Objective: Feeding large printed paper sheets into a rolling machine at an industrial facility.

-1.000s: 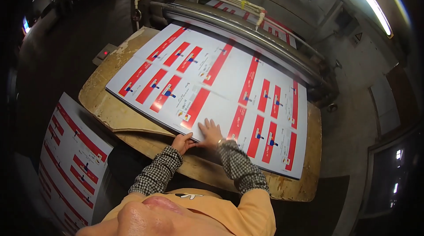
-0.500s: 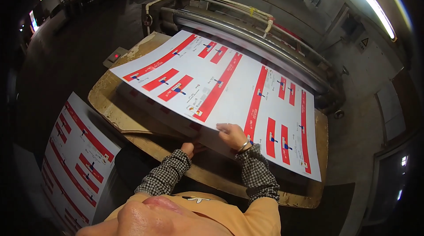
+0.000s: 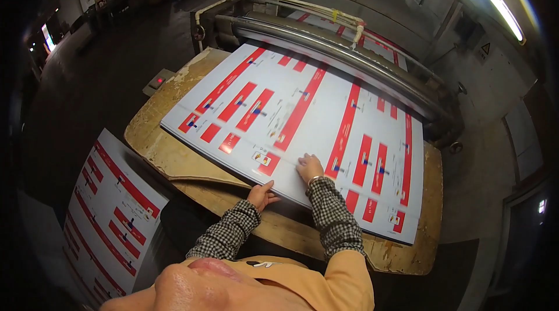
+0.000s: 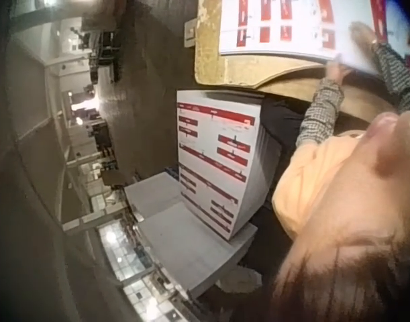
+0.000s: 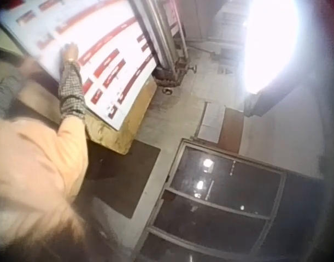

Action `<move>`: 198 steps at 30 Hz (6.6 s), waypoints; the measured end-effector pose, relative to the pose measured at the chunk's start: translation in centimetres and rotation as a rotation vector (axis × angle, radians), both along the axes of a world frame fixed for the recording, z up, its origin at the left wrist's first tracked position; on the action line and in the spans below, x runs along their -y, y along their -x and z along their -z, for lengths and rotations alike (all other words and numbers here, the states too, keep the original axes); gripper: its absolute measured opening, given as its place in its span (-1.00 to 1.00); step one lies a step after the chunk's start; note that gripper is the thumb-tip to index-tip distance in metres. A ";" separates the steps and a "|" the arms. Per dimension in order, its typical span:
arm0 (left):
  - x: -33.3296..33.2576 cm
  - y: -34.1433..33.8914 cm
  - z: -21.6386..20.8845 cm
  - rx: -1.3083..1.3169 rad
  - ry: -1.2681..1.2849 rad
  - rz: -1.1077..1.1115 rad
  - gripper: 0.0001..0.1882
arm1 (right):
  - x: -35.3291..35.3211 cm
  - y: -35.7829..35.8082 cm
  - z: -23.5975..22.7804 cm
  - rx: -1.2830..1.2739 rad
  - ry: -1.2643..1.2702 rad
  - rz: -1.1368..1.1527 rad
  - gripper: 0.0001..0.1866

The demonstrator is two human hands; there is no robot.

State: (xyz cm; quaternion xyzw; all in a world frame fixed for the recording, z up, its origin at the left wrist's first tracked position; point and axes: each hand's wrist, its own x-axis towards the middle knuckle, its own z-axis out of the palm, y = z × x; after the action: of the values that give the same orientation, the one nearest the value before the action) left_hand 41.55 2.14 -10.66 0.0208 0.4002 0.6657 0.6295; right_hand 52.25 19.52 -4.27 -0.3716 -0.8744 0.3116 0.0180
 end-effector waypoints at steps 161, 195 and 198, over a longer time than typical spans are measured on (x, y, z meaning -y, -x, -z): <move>0.7 0.0 -3.7 -0.005 0.062 -0.006 -0.63 | 3.2 -3.9 -8.6 -0.208 0.145 -0.164 -0.68; 0.6 0.2 -2.7 0.028 -0.032 -0.019 -0.74 | 2.3 -3.9 -6.1 -0.123 0.136 -0.202 -0.67; 0.8 0.2 -2.0 -0.011 0.090 -0.071 -0.67 | 3.7 -3.7 -7.8 -0.201 0.058 -0.200 -0.70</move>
State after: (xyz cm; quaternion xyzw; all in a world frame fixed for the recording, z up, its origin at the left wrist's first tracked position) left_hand 41.33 1.33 -8.71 -0.0179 0.4337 0.6689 0.6034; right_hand 55.93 15.82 3.50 -0.2498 -0.8915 0.3725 0.0636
